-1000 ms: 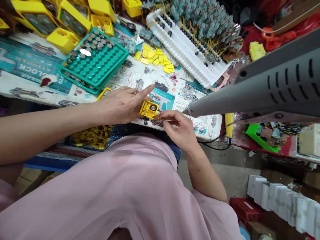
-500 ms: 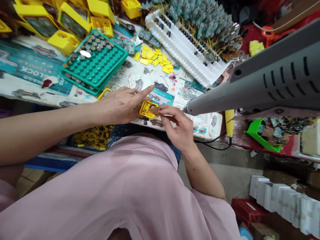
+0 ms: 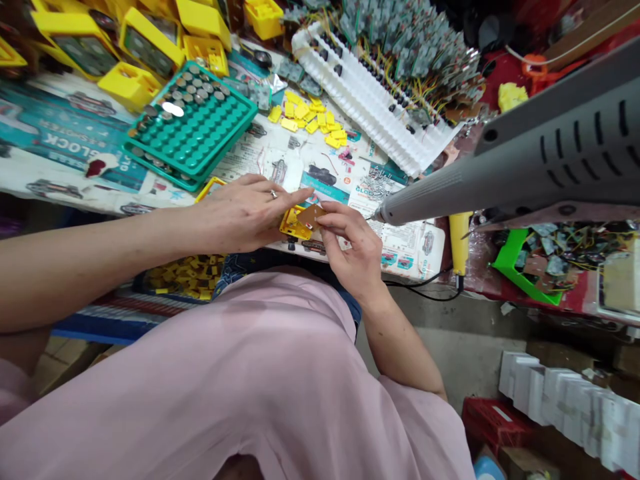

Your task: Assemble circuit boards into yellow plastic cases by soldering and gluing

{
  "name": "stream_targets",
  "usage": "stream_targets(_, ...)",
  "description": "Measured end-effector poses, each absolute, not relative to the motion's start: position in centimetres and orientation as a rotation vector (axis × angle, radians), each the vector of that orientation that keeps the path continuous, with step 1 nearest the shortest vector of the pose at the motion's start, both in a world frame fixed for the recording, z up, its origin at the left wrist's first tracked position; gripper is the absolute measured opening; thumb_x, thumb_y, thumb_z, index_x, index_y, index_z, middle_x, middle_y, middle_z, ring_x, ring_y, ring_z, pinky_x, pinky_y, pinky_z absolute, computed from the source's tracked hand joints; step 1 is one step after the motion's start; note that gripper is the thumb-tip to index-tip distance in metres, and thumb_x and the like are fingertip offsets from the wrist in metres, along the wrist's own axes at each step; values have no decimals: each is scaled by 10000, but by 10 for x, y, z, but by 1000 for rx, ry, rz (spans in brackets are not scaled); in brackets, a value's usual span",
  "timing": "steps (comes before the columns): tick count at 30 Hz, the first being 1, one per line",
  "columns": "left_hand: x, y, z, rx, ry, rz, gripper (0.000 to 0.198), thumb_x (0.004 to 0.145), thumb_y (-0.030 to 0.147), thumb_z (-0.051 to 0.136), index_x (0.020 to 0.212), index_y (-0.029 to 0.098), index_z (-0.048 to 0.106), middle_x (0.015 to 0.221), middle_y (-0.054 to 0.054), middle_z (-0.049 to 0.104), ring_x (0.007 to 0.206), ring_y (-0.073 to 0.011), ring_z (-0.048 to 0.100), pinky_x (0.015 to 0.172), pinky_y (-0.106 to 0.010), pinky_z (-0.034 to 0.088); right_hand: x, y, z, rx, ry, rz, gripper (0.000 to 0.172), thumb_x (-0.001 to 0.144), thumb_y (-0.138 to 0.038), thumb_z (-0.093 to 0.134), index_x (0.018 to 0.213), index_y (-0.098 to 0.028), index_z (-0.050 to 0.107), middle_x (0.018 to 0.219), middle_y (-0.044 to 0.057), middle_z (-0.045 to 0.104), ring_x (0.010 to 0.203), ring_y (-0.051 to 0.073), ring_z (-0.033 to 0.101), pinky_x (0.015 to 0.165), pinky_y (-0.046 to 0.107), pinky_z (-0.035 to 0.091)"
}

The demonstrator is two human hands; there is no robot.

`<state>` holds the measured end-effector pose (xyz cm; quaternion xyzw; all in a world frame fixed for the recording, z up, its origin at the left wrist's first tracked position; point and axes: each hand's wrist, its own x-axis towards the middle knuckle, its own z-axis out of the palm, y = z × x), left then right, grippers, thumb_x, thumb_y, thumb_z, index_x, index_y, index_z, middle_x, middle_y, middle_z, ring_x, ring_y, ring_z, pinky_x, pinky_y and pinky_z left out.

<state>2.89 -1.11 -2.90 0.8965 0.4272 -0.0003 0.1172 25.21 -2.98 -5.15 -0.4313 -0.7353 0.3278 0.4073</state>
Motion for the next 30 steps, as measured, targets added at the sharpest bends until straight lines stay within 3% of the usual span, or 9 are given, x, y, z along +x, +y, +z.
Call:
stream_targets(4,24,-12,-21,2640,1261,109,628,905,297,559,1491,142,396,1418,-167,595,1211,-317,617,1048,-472,442,255,-31,-53,-1109,-1902,769,125,920,-231,602,997,-284,685,1183,47,713,1100,187,690,875,363,636)
stream_targets(10,30,-18,-21,2679,1232,417,465,975,360,468,1420,228,505,1414,-80,612,1223,-263,615,1074,-440,435,252,-29,-48,-1080,-2001,605,122,913,-220,604,960,-290,692,1138,36,740,1073,196,702,941,402,609)
stream_targets(14,37,-22,-17,2753,1208,431,382,1022,286,333,1236,239,646,1215,-58,719,1094,-215,658,1053,-408,460,246,-31,-46,-1036,-1995,613,151,917,-199,604,988,-301,688,1117,20,744,1065,185,704,948,379,602)
stream_targets(18,32,-16,-17,2649,1391,358,477,1036,319,260,1088,183,714,955,-89,762,939,-223,694,992,-430,514,244,-34,-51,-1099,-1835,781,341,937,-296,610,1271,-349,568,1309,28,665,1085,184,700,881,352,630)
stream_targets(22,22,-11,-27,2534,1549,534,399,1015,368,356,1158,213,695,897,-51,758,860,-201,699,980,-429,513,246,-33,-58,-1145,-1929,796,479,911,-376,654,1360,-347,489,1361,46,631,1176,215,664,988,405,593)
stream_targets(25,18,-12,-28,2502,1577,536,398,1022,382,347,1196,251,680,909,-31,756,878,-193,690,1011,-438,491,244,-30,-63,-1147,-2134,751,682,849,-434,724,1442,-322,407,1407,78,603,1288,268,594,1095,483,514)
stream_targets(30,11,-18,-17,2593,1660,259,417,1031,378,331,1102,183,694,949,-75,738,985,-233,666,1062,-512,458,239,-28,-67,-1146,-2255,562,632,909,-383,644,1475,-300,377,1379,81,624,1192,259,632,1052,442,522)
